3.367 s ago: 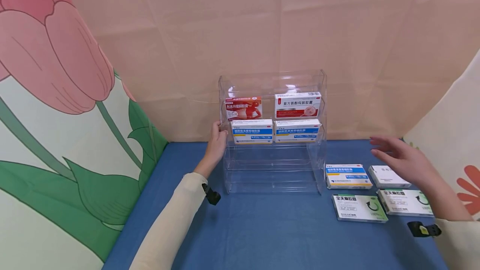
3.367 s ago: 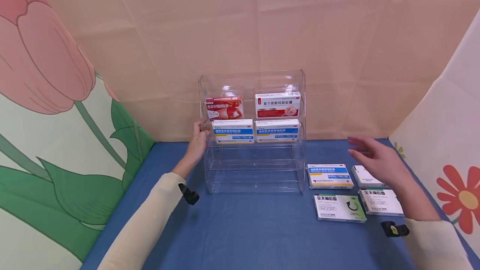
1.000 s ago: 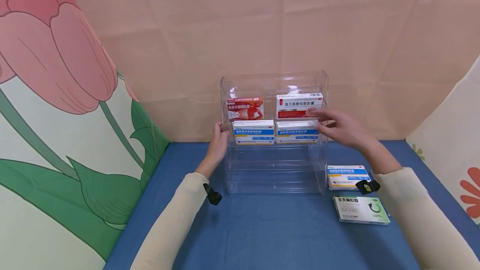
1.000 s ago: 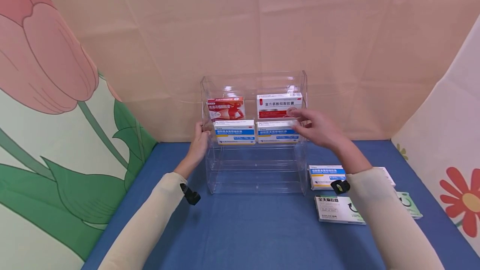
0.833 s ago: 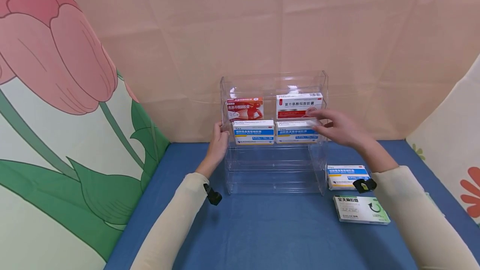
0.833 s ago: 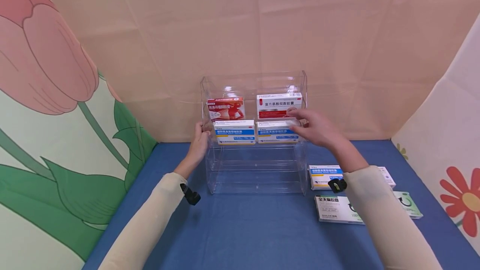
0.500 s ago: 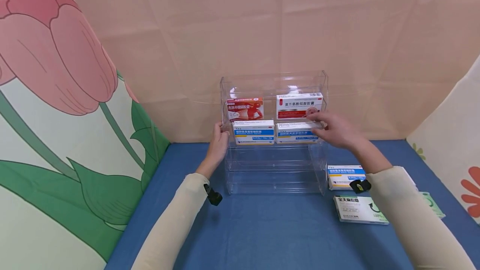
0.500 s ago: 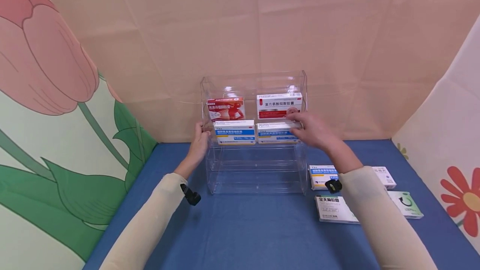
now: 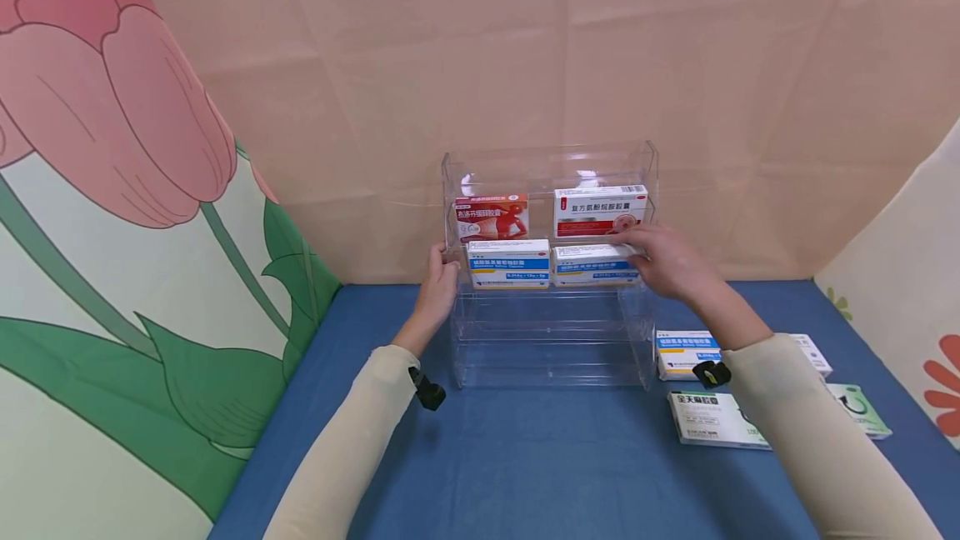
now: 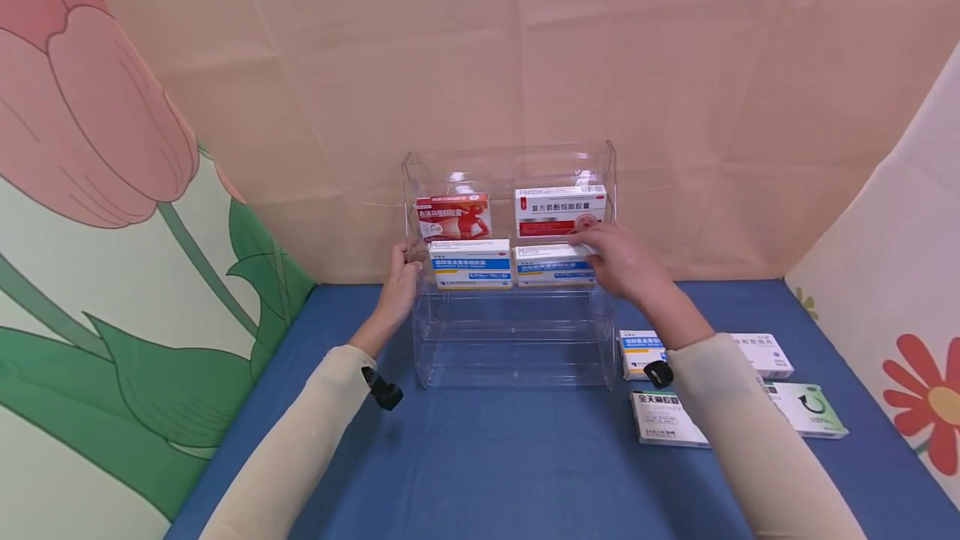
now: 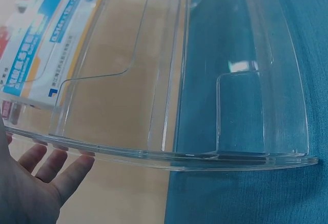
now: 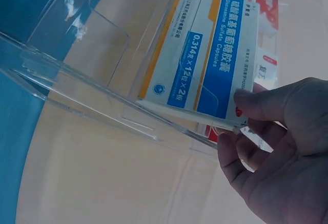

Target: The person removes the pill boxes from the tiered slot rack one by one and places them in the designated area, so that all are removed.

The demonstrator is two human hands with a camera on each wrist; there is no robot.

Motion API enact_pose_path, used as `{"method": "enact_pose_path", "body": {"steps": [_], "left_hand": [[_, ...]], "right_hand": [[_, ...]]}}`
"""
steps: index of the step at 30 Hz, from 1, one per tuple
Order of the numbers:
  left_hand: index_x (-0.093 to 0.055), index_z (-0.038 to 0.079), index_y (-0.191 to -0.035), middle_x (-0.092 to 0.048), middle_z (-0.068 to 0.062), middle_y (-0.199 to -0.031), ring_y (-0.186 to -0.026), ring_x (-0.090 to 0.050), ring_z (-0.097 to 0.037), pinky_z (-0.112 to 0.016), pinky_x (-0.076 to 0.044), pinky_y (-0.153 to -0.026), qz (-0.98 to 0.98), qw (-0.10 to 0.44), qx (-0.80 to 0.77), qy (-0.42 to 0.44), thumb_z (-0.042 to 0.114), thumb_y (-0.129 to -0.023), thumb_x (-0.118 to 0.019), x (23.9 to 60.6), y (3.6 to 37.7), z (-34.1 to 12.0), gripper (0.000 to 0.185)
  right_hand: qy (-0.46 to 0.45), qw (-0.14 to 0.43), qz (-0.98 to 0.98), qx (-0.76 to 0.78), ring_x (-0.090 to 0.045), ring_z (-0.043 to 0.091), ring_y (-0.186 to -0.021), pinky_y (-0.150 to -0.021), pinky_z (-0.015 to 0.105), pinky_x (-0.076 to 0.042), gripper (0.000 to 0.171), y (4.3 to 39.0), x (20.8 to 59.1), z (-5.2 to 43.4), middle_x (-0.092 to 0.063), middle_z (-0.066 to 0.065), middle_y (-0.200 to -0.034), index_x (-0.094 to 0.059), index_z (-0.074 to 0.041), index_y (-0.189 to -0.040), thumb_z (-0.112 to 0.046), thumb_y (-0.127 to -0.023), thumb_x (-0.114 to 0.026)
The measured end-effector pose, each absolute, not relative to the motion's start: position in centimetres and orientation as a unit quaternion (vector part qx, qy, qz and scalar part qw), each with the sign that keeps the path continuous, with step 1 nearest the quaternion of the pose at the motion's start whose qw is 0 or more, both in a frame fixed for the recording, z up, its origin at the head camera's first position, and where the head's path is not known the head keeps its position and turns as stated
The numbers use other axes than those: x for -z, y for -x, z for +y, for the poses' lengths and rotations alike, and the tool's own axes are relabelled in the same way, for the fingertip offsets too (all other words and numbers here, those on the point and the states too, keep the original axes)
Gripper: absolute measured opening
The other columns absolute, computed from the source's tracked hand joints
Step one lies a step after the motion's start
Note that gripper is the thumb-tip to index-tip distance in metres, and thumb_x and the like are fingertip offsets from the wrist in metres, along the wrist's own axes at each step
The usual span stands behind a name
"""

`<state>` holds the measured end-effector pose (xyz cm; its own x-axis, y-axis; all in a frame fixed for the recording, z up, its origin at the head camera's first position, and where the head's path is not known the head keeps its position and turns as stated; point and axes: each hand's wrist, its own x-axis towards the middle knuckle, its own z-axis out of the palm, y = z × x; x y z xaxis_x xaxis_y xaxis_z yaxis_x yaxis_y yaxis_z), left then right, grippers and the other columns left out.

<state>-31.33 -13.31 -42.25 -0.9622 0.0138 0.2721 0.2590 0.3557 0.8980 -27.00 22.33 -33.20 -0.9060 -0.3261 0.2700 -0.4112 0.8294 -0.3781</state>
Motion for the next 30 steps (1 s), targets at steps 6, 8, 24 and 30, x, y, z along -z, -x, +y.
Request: {"method": "enact_pose_path", "body": {"steps": [6, 8, 24, 30], "left_hand": [[-0.031, 0.016, -0.144, -0.041, -0.014, -0.144, -0.125, -0.044, -0.033, -0.056, -0.039, -0.101, -0.819, 0.111, 0.557, 0.082, 0.026, -0.101, -0.037, 42.2, 31.4, -13.3, 0.045], [-0.032, 0.015, -0.144, -0.042, -0.014, -0.144, -0.126, -0.044, -0.034, -0.058, -0.038, -0.103, -0.819, 0.113, 0.556, 0.083, 0.026, -0.101, -0.037, 42.2, 31.4, -13.3, 0.045], [-0.032, 0.013, -0.144, -0.043, -0.017, -0.143, -0.124, -0.046, -0.035, -0.056, -0.040, -0.101, -0.823, 0.120, 0.549, 0.078, 0.025, -0.100, -0.037, 42.2, 31.5, -13.3, 0.046], [-0.032, 0.014, -0.144, -0.043, -0.017, -0.145, -0.128, -0.045, -0.035, -0.058, -0.037, -0.105, -0.824, 0.115, 0.550, 0.072, 0.024, -0.100, -0.037, 42.2, 31.5, -13.3, 0.046]], "right_hand": [[-0.198, 0.102, -0.943, -0.248, -0.045, 0.044, -0.134, -0.104, 0.060, -0.043, 0.043, 27.0, 33.1, 22.6, -0.053, 0.023, -0.144, -0.065, -0.004, -0.132, 0.008, -0.090, -0.065], [-0.207, 0.105, -0.939, -0.253, -0.046, 0.045, -0.132, -0.102, 0.060, -0.045, 0.043, 26.9, 33.0, 22.8, -0.054, 0.024, -0.143, -0.064, -0.002, -0.132, 0.009, -0.091, -0.064], [-0.257, 0.094, -0.915, -0.296, -0.047, 0.043, -0.123, -0.096, 0.061, -0.047, 0.038, 26.9, 31.5, 23.6, -0.053, 0.024, -0.141, -0.066, -0.002, -0.129, 0.008, -0.093, -0.061], [-0.296, 0.123, -0.894, -0.314, -0.050, 0.041, -0.119, -0.090, 0.057, -0.049, 0.040, 26.3, 31.0, 24.2, -0.057, 0.023, -0.136, -0.067, -0.001, -0.127, 0.013, -0.089, -0.063]]}}
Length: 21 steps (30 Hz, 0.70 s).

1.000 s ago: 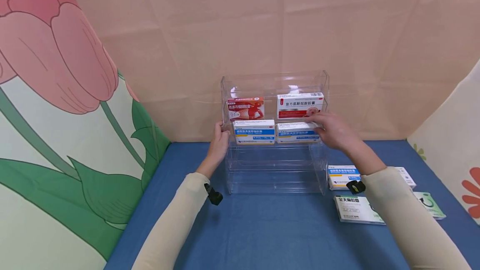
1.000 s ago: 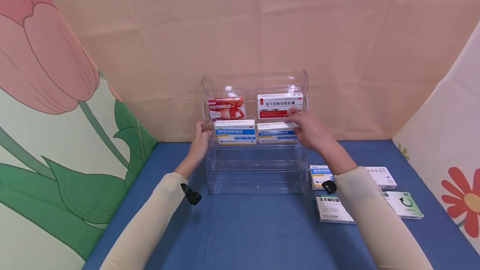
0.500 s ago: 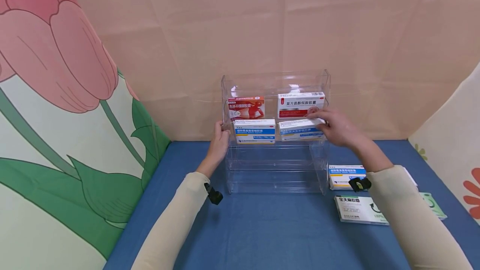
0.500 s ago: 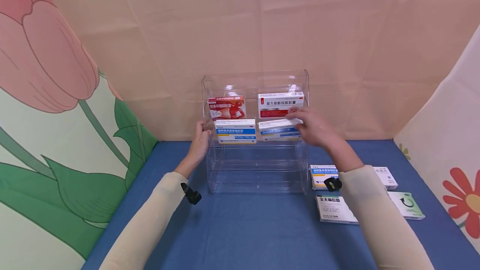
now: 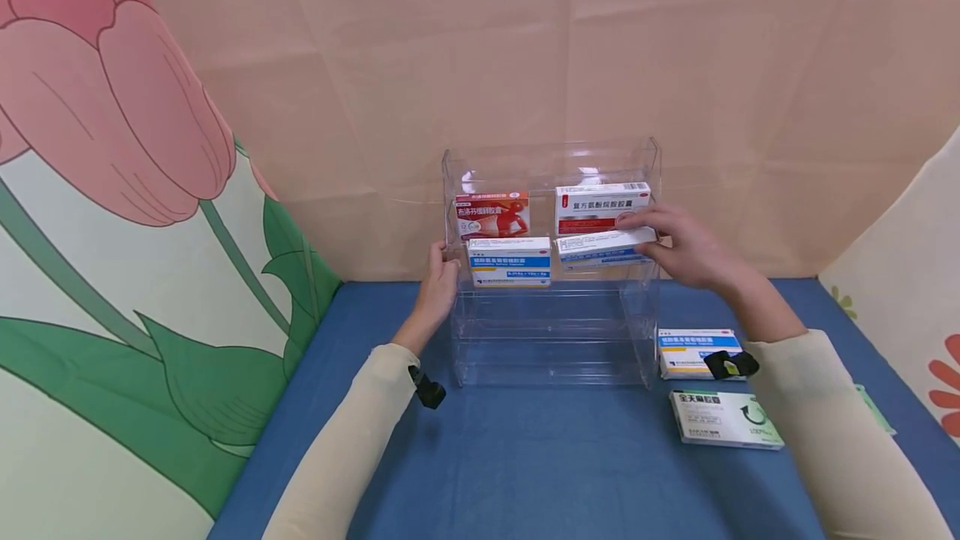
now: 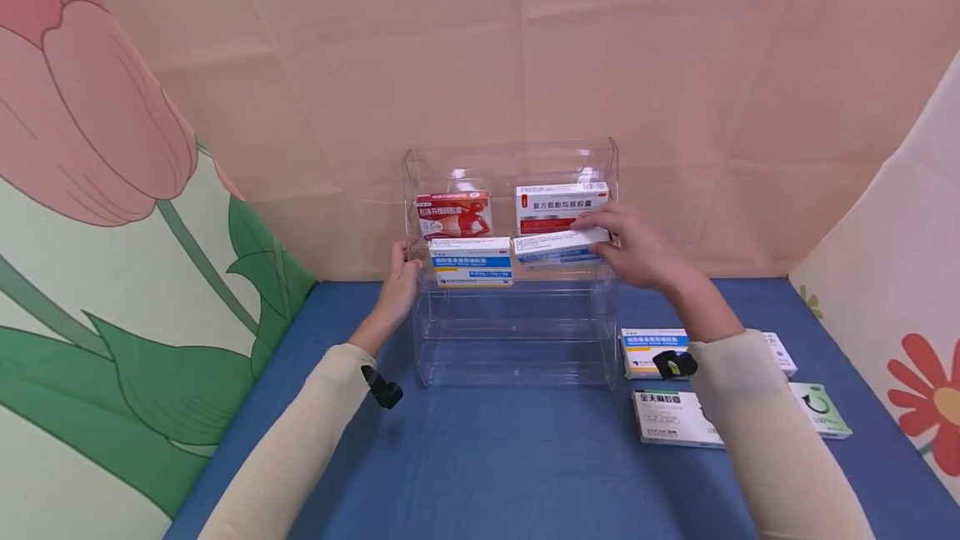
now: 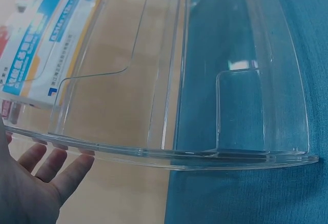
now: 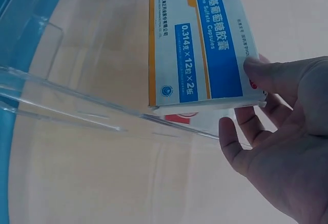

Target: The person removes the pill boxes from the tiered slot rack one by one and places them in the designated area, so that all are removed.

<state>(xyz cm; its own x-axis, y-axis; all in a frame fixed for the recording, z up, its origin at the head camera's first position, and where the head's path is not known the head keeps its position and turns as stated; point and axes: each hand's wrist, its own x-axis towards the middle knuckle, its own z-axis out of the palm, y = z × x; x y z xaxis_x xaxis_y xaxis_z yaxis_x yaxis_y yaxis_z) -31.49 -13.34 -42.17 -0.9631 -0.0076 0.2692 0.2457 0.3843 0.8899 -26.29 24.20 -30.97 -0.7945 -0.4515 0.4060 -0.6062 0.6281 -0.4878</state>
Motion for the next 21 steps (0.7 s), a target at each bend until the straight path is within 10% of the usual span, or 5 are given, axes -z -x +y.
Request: {"method": "enact_pose_path", "body": {"steps": [9, 21], "left_hand": [[-0.029, 0.018, -0.146, -0.040, -0.013, -0.147, -0.131, -0.043, -0.033, -0.057, -0.041, -0.102, -0.824, 0.101, 0.553, 0.071, 0.028, -0.100, -0.038, 42.1, 31.2, -13.3, 0.048], [-0.029, 0.018, -0.146, -0.040, -0.013, -0.147, -0.134, -0.041, -0.033, -0.060, -0.037, -0.107, -0.821, 0.095, 0.557, 0.074, 0.028, -0.100, -0.037, 42.1, 31.3, -13.4, 0.048]], "right_hand": [[-0.309, 0.155, -0.880, -0.326, -0.052, 0.036, -0.118, -0.083, 0.014, -0.044, 0.040, 24.5, 29.8, 24.4, -0.058, 0.019, -0.134, -0.069, -0.005, -0.127, 0.010, -0.091, -0.064], [-0.294, 0.083, -0.875, -0.375, -0.051, 0.028, -0.116, -0.085, 0.012, -0.046, 0.042, 22.5, 31.1, 24.9, -0.058, 0.013, -0.131, -0.063, -0.008, -0.136, -0.001, -0.095, -0.065]]}}
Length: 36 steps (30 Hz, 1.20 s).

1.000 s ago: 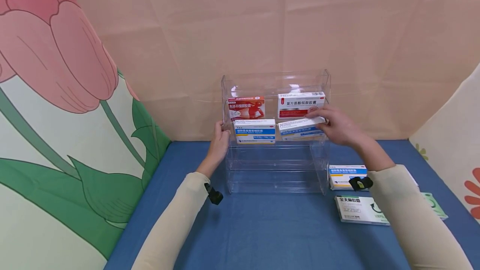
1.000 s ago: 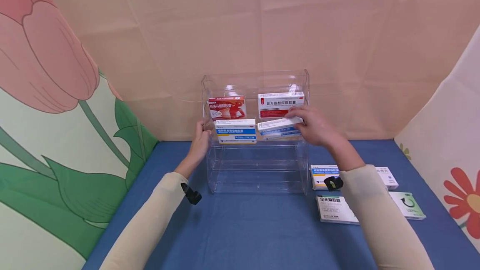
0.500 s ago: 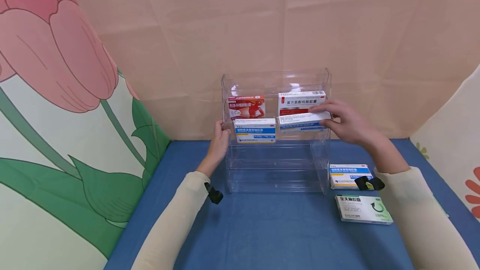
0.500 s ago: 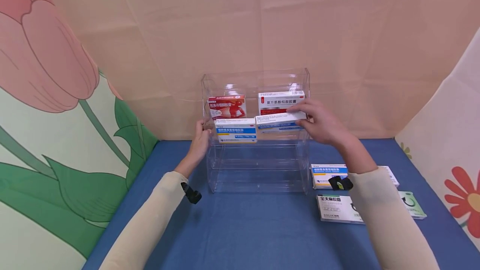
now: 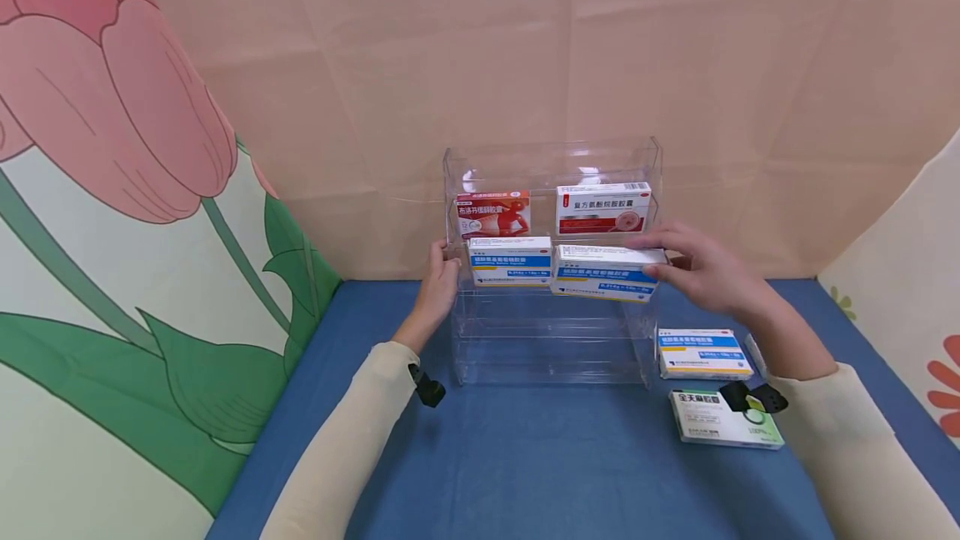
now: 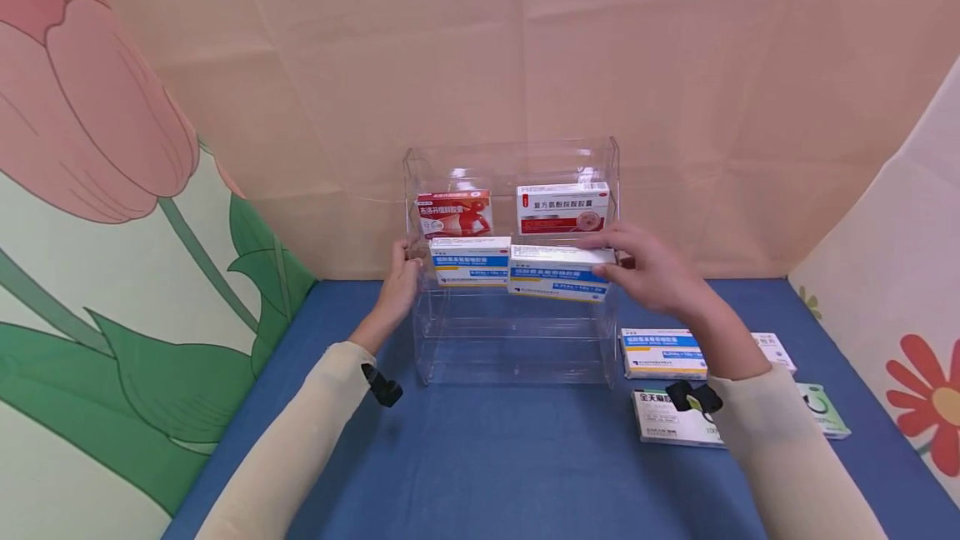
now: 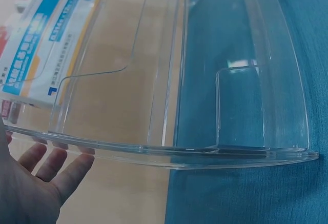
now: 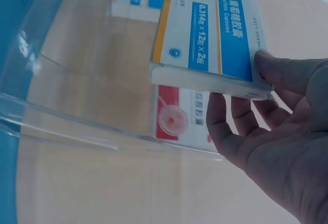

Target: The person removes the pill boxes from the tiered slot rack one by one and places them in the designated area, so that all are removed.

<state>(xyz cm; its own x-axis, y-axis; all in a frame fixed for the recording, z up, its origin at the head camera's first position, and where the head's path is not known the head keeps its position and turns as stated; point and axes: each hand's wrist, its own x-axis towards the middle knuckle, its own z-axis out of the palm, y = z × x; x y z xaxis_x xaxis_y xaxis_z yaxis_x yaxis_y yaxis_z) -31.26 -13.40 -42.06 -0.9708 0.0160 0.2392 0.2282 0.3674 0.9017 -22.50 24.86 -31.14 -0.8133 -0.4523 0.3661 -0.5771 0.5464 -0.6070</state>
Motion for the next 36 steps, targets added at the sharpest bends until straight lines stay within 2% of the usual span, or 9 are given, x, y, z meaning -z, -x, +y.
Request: {"method": "enact_pose_path", "body": {"steps": [2, 4, 7, 13, 19, 26, 36], "left_hand": [[-0.030, 0.016, -0.146, -0.041, -0.015, -0.146, -0.133, -0.042, -0.034, -0.060, -0.037, -0.107, -0.822, 0.099, 0.555, 0.076, 0.027, -0.100, -0.037, 42.0, 31.3, -13.4, 0.048], [-0.030, 0.016, -0.146, -0.041, -0.015, -0.146, -0.134, -0.042, -0.034, -0.060, -0.036, -0.107, -0.824, 0.102, 0.553, 0.076, 0.027, -0.100, -0.037, 42.1, 31.4, -13.4, 0.048], [-0.030, 0.015, -0.147, -0.041, -0.016, -0.147, -0.136, -0.042, -0.034, -0.060, -0.035, -0.109, -0.822, 0.103, 0.554, 0.080, 0.026, -0.100, -0.036, 42.1, 31.5, -13.4, 0.048], [-0.030, 0.015, -0.147, -0.040, -0.016, -0.148, -0.136, -0.042, -0.034, -0.060, -0.037, -0.108, -0.824, 0.101, 0.552, 0.082, 0.027, -0.101, -0.036, 42.2, 31.7, -13.5, 0.048], [-0.029, 0.015, -0.147, -0.040, -0.016, -0.146, -0.132, -0.044, -0.034, -0.059, -0.038, -0.105, -0.825, 0.101, 0.550, 0.082, 0.027, -0.101, -0.036, 42.2, 31.6, -13.5, 0.048], [-0.029, 0.016, -0.147, -0.041, -0.016, -0.146, -0.129, -0.045, -0.034, -0.058, -0.039, -0.103, -0.823, 0.099, 0.554, 0.080, 0.027, -0.101, -0.036, 42.1, 31.5, -13.4, 0.048], [-0.030, 0.017, -0.145, -0.041, -0.016, -0.146, -0.133, -0.043, -0.034, -0.061, -0.035, -0.108, -0.831, 0.103, 0.541, 0.077, 0.028, -0.100, -0.035, 42.1, 31.4, -13.4, 0.047]], "right_hand": [[-0.287, 0.059, -0.875, -0.385, -0.050, 0.030, -0.120, -0.090, 0.022, -0.050, 0.041, 22.3, 31.6, 24.8, -0.057, 0.013, -0.134, -0.062, -0.008, -0.137, -0.004, -0.096, -0.065], [-0.277, 0.037, -0.878, -0.388, -0.050, 0.031, -0.123, -0.095, 0.037, -0.052, 0.040, 22.1, 32.1, 24.6, -0.057, 0.012, -0.136, -0.062, -0.010, -0.137, -0.008, -0.097, -0.065], [-0.259, 0.004, -0.881, -0.395, -0.051, 0.031, -0.121, -0.095, 0.054, -0.050, 0.039, 21.8, 33.0, 24.2, -0.059, 0.010, -0.134, -0.063, -0.013, -0.137, -0.013, -0.097, -0.065], [-0.236, -0.045, -0.881, -0.408, -0.052, 0.028, -0.116, -0.093, 0.047, -0.048, 0.035, 21.7, 35.1, 23.3, -0.061, 0.006, -0.130, -0.065, -0.019, -0.133, -0.017, -0.098, -0.065], [-0.220, -0.087, -0.875, -0.422, -0.051, 0.031, -0.116, -0.090, 0.042, -0.049, 0.034, 21.4, 36.8, 22.2, -0.060, 0.008, -0.130, -0.065, -0.019, -0.133, -0.018, -0.098, -0.064], [-0.222, -0.123, -0.866, -0.431, -0.051, 0.031, -0.114, -0.092, 0.042, -0.048, 0.034, 21.3, 38.5, 20.9, -0.060, 0.008, -0.129, -0.066, -0.018, -0.132, -0.018, -0.098, -0.064], [-0.216, -0.164, -0.845, -0.462, -0.052, 0.029, -0.112, -0.093, 0.041, -0.047, 0.033, 21.1, 40.8, 19.4, -0.063, 0.006, -0.127, -0.068, -0.017, -0.129, -0.018, -0.096, -0.068]]}}
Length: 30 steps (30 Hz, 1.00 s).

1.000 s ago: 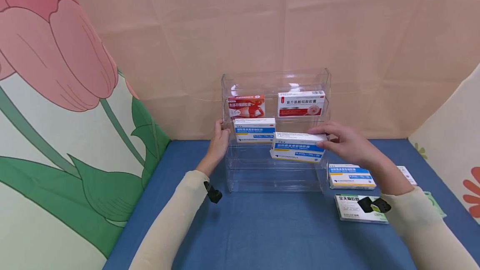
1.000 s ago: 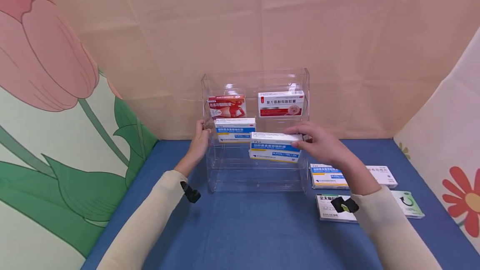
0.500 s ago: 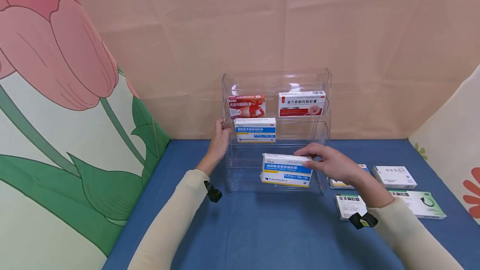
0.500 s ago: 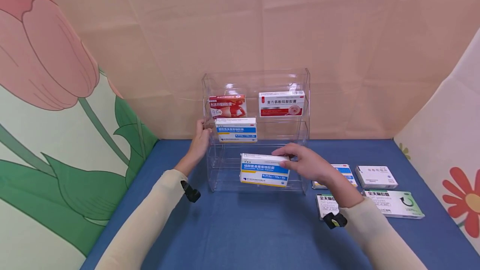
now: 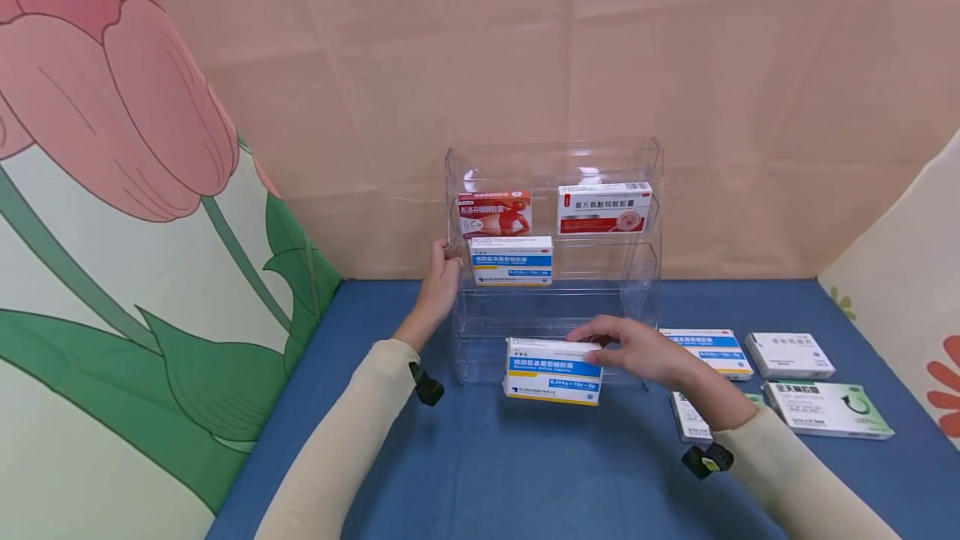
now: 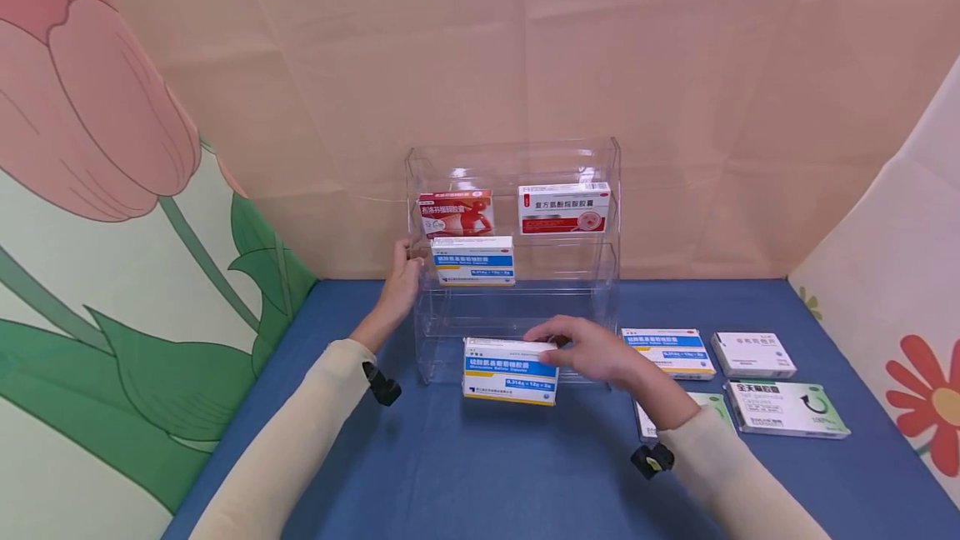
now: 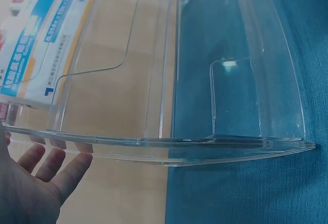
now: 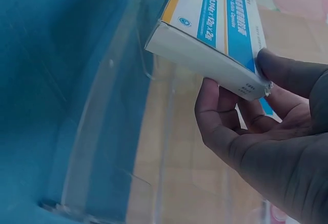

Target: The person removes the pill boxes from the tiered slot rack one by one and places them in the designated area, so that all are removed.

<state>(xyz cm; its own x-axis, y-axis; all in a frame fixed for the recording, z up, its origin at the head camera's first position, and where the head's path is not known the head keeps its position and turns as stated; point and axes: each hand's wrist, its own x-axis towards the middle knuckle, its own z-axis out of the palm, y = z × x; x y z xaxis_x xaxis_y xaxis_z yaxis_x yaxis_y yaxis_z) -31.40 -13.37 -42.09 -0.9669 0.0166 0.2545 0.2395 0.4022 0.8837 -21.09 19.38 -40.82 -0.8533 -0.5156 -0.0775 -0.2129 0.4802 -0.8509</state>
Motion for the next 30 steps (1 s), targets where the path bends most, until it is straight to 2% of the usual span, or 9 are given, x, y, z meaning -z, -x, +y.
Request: {"method": "enact_pose_path", "body": {"steps": [10, 15, 22, 30], "left_hand": [[-0.033, 0.009, -0.142, -0.047, -0.021, -0.140, -0.130, -0.048, -0.035, -0.054, -0.038, -0.104, -0.827, 0.130, 0.539, 0.092, 0.020, -0.099, -0.035, 41.9, 31.4, -13.3, 0.045], [-0.033, 0.009, -0.144, -0.046, -0.021, -0.142, -0.130, -0.048, -0.035, -0.054, -0.038, -0.105, -0.827, 0.129, 0.541, 0.081, 0.021, -0.099, -0.036, 41.8, 31.3, -13.2, 0.047], [-0.031, 0.011, -0.146, -0.043, -0.018, -0.146, -0.135, -0.045, -0.034, -0.056, -0.036, -0.108, -0.826, 0.119, 0.545, 0.081, 0.024, -0.099, -0.036, 41.9, 31.3, -13.2, 0.049], [-0.031, 0.012, -0.145, -0.040, -0.016, -0.148, -0.137, -0.042, -0.033, -0.057, -0.034, -0.110, -0.821, 0.116, 0.552, 0.088, 0.023, -0.100, -0.035, 42.0, 31.4, -13.2, 0.047]], "right_hand": [[0.231, 0.222, 0.809, 0.493, -0.053, 0.029, -0.110, -0.091, 0.040, -0.047, 0.033, 20.7, 42.9, 18.0, -0.063, 0.008, -0.126, -0.069, -0.015, -0.127, -0.016, -0.095, -0.070], [0.229, 0.250, 0.800, 0.496, -0.053, 0.028, -0.110, -0.091, 0.039, -0.049, 0.035, 20.5, 43.6, 17.3, -0.064, 0.007, -0.124, -0.068, -0.013, -0.129, -0.017, -0.094, -0.070], [0.236, 0.267, 0.788, 0.502, -0.057, 0.027, -0.105, -0.083, 0.037, -0.053, 0.033, 20.2, 44.8, 16.3, -0.066, 0.008, -0.123, -0.068, -0.011, -0.127, -0.015, -0.094, -0.070], [0.241, 0.272, 0.799, 0.479, -0.056, 0.026, -0.108, -0.087, 0.041, -0.051, 0.028, 20.1, 45.4, 15.2, -0.065, 0.004, -0.123, -0.072, -0.017, -0.122, -0.015, -0.094, -0.070]]}}
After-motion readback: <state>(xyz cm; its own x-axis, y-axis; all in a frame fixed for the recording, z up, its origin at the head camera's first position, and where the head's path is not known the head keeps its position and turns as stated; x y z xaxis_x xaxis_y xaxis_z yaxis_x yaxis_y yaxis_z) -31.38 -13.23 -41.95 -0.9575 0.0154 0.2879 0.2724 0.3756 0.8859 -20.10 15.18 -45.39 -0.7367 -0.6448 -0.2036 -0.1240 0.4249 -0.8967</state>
